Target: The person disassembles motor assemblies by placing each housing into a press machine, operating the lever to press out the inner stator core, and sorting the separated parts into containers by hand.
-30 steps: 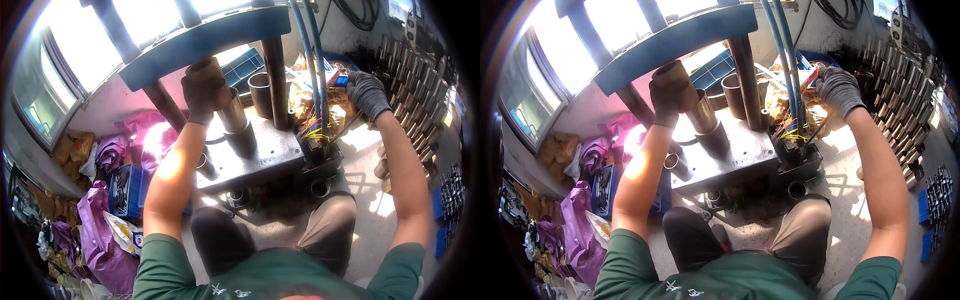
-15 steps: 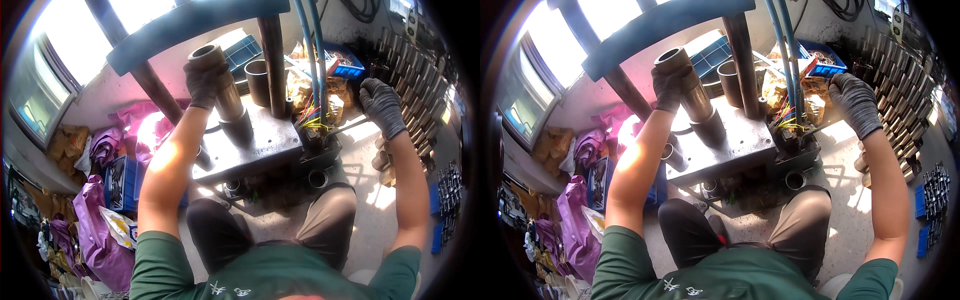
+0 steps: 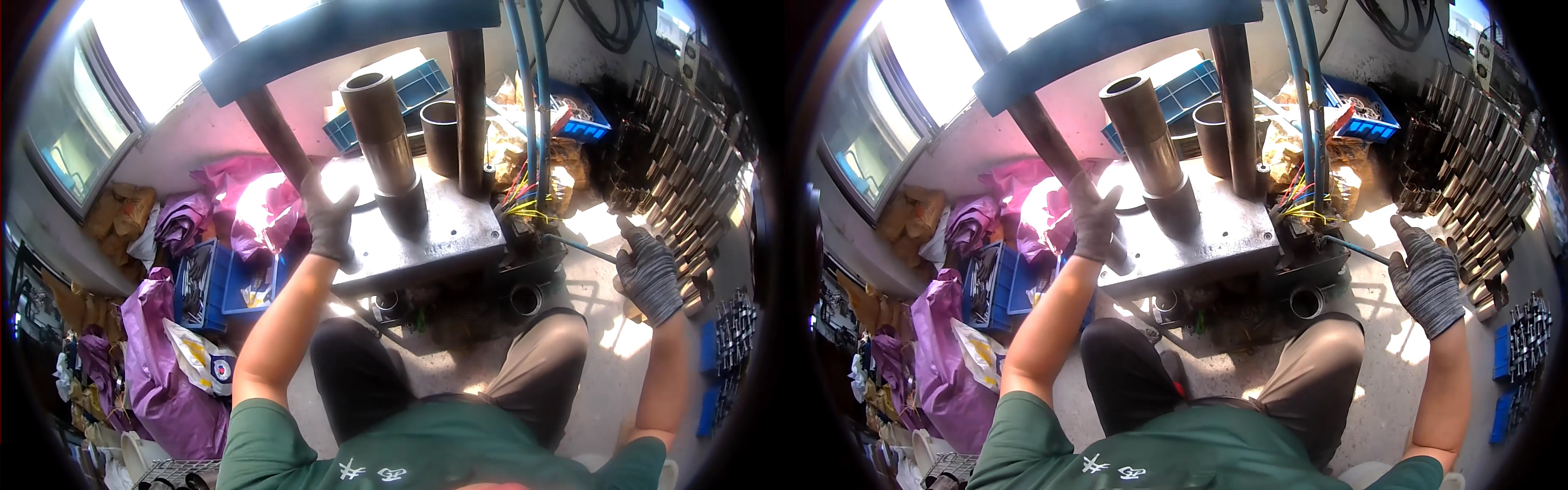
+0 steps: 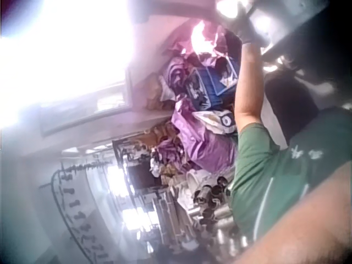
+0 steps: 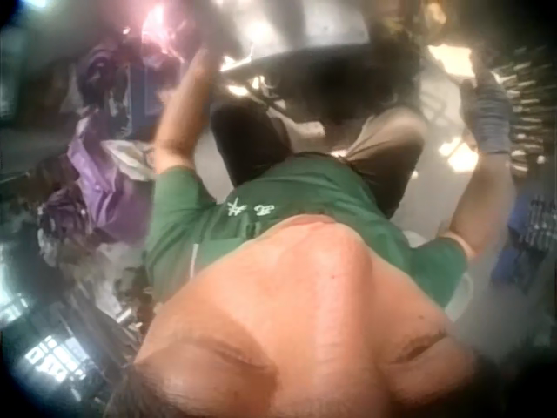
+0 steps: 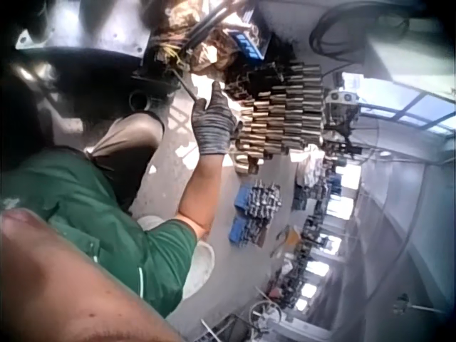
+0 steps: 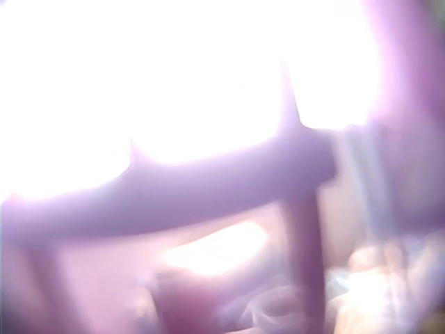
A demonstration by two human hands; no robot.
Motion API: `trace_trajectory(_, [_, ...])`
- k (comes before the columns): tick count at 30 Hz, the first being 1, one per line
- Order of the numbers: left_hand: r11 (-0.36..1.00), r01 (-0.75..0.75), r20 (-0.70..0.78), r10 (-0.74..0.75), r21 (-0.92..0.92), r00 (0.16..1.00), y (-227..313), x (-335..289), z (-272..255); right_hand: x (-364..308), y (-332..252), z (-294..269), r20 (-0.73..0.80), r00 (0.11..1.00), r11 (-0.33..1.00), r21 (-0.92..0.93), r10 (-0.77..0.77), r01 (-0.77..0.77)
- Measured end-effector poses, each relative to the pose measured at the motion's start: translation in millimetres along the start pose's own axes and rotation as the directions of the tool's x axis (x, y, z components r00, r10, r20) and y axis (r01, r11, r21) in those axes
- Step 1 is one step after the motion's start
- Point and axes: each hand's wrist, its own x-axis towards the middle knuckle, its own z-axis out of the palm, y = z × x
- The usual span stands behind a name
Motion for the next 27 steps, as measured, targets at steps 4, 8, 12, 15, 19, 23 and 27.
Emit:
trace_trajectory(4, [0.847,0.420,-0.048,-0.429,0.326,0.902,-52,-69,-34,17,-6,4,-0.113,0.994,1.000,0.009,0.003,-0.002])
trace_trajectory(8, [0.710,0.613,0.120,-0.682,0.346,0.722,-102,-88,-33,60,-14,11,-0.416,0.908,0.968,0.205,-0.047,0.144])
trace_trajectory(12, [0.753,0.635,0.230,-0.657,0.170,0.718,-133,-88,-19,112,-21,1,-0.520,0.851,0.974,0.147,-0.074,0.174])
trace_trajectory(15, [0.781,0.621,0.220,-0.597,-0.060,0.772,-119,-89,-16,140,-32,-10,-0.489,0.871,0.984,0.127,-0.046,0.124])
trace_trajectory(19, [0.391,0.477,0.286,-0.455,-0.787,0.844,-49,-52,-18,159,-45,-25,-0.289,0.952,0.994,0.059,0.102,-0.088])
trace_trajectory(23, [0.886,-0.431,-0.082,0.423,-0.173,0.902,46,17,-22,162,-48,-28,-0.191,0.973,0.992,0.041,0.127,-0.122])
trace_trajectory(27, [0.809,-0.355,0.001,0.402,-0.469,0.916,113,95,-9,145,-43,-22,-0.222,0.969,0.994,0.010,0.108,-0.109])
